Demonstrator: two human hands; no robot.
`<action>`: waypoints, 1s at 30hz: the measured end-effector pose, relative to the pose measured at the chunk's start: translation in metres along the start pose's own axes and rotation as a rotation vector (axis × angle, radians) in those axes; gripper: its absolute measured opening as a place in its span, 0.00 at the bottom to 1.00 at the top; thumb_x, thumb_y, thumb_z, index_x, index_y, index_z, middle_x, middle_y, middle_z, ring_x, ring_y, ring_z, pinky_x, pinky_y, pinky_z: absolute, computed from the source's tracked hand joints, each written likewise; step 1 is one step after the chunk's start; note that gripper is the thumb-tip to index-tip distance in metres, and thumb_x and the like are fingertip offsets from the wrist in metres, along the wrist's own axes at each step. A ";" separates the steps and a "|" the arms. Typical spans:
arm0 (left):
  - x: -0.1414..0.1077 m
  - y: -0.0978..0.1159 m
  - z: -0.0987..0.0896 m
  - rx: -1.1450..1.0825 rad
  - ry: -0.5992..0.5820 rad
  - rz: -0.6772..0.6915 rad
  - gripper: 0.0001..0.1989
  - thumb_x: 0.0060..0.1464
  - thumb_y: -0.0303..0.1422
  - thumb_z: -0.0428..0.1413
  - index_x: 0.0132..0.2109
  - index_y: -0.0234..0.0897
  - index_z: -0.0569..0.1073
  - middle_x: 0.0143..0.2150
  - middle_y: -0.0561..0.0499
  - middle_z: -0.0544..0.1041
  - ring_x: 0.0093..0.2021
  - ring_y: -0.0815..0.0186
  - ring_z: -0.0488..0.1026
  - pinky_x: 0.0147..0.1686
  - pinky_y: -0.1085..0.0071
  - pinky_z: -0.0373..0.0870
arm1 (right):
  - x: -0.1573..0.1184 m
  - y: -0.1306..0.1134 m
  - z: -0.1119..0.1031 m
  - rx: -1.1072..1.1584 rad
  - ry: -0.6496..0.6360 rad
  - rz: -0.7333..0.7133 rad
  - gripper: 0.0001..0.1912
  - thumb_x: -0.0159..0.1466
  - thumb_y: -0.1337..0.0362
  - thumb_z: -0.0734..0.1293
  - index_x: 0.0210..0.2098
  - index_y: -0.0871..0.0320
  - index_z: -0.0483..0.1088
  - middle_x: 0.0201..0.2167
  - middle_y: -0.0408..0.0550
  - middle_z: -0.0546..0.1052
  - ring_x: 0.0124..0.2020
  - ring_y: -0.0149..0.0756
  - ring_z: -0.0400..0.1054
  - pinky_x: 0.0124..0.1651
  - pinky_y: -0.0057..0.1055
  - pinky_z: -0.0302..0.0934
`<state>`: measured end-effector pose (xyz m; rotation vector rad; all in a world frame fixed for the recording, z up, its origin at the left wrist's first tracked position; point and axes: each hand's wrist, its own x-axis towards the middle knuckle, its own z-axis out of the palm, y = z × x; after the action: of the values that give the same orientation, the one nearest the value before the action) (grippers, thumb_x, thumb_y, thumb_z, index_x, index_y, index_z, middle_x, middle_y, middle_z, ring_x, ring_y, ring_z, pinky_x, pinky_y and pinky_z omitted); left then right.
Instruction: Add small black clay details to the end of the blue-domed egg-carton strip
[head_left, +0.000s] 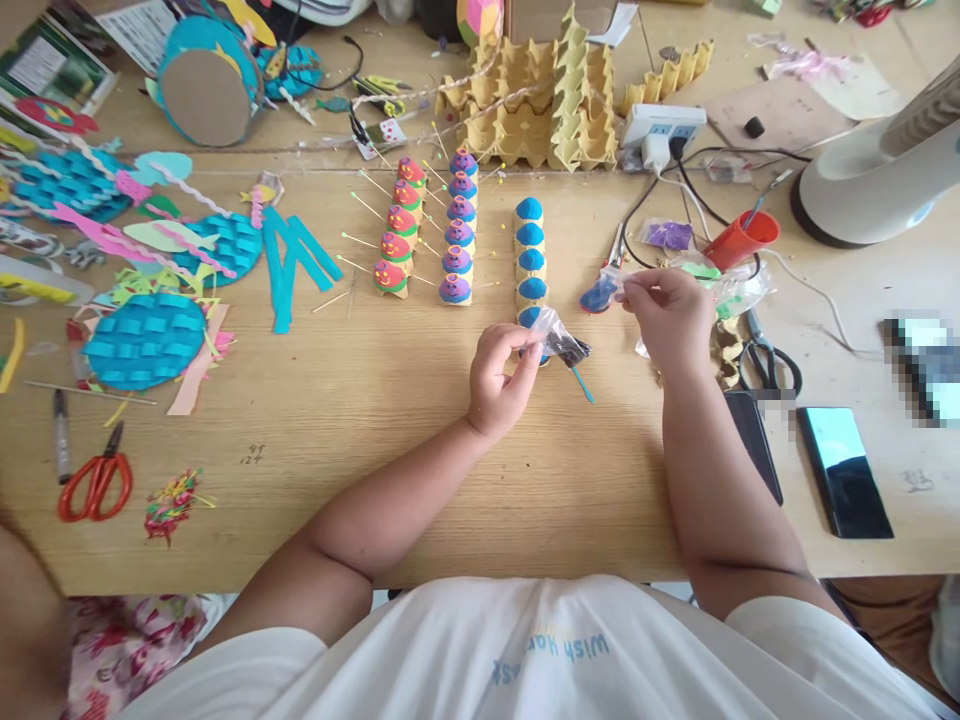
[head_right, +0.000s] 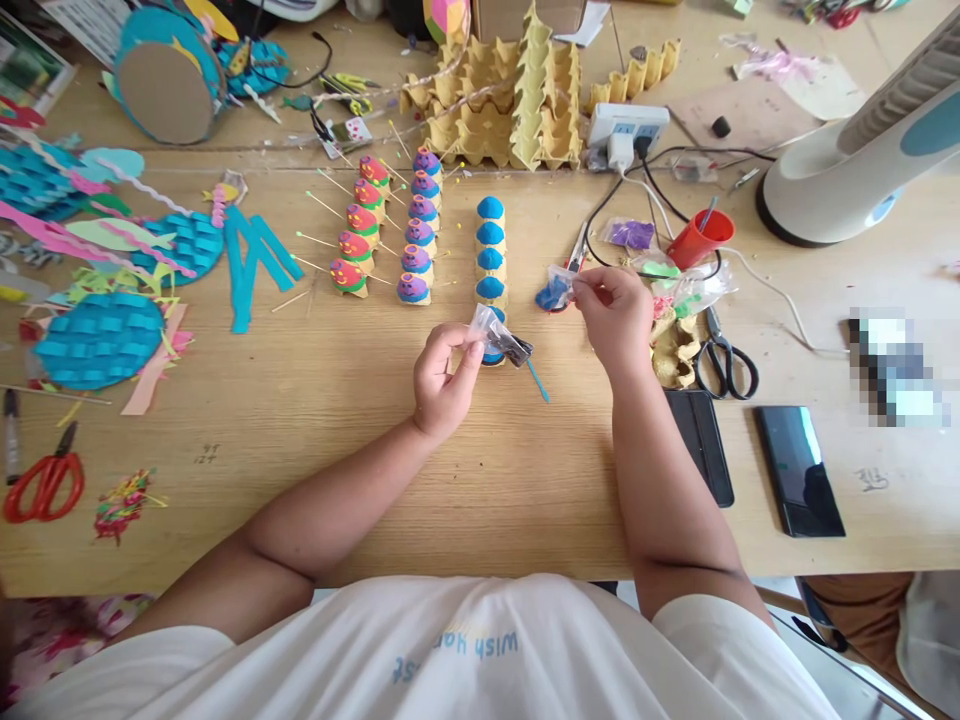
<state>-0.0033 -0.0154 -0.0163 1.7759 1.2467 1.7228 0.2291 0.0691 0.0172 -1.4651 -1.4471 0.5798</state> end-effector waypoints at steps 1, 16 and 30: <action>0.000 0.000 0.000 0.011 -0.004 -0.006 0.09 0.74 0.41 0.56 0.47 0.43 0.77 0.42 0.49 0.83 0.45 0.64 0.80 0.50 0.62 0.77 | -0.002 -0.002 0.001 -0.023 -0.014 -0.015 0.02 0.66 0.66 0.73 0.36 0.54 0.77 0.38 0.46 0.81 0.33 0.37 0.80 0.40 0.40 0.78; 0.000 -0.002 0.001 -0.064 0.036 0.067 0.04 0.72 0.32 0.59 0.49 0.43 0.79 0.43 0.51 0.83 0.45 0.67 0.78 0.48 0.67 0.74 | -0.014 -0.007 0.015 0.106 -0.061 -0.117 0.03 0.67 0.62 0.75 0.36 0.53 0.80 0.33 0.45 0.83 0.33 0.36 0.81 0.37 0.35 0.79; 0.000 -0.002 0.000 -0.052 0.027 0.043 0.05 0.72 0.35 0.59 0.48 0.42 0.79 0.43 0.49 0.84 0.45 0.66 0.79 0.49 0.66 0.75 | -0.016 -0.011 0.016 0.062 -0.056 -0.174 0.03 0.65 0.64 0.75 0.38 0.53 0.84 0.37 0.48 0.85 0.33 0.36 0.79 0.39 0.39 0.78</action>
<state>-0.0036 -0.0137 -0.0180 1.7678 1.1719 1.7918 0.2071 0.0567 0.0148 -1.2686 -1.5683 0.5568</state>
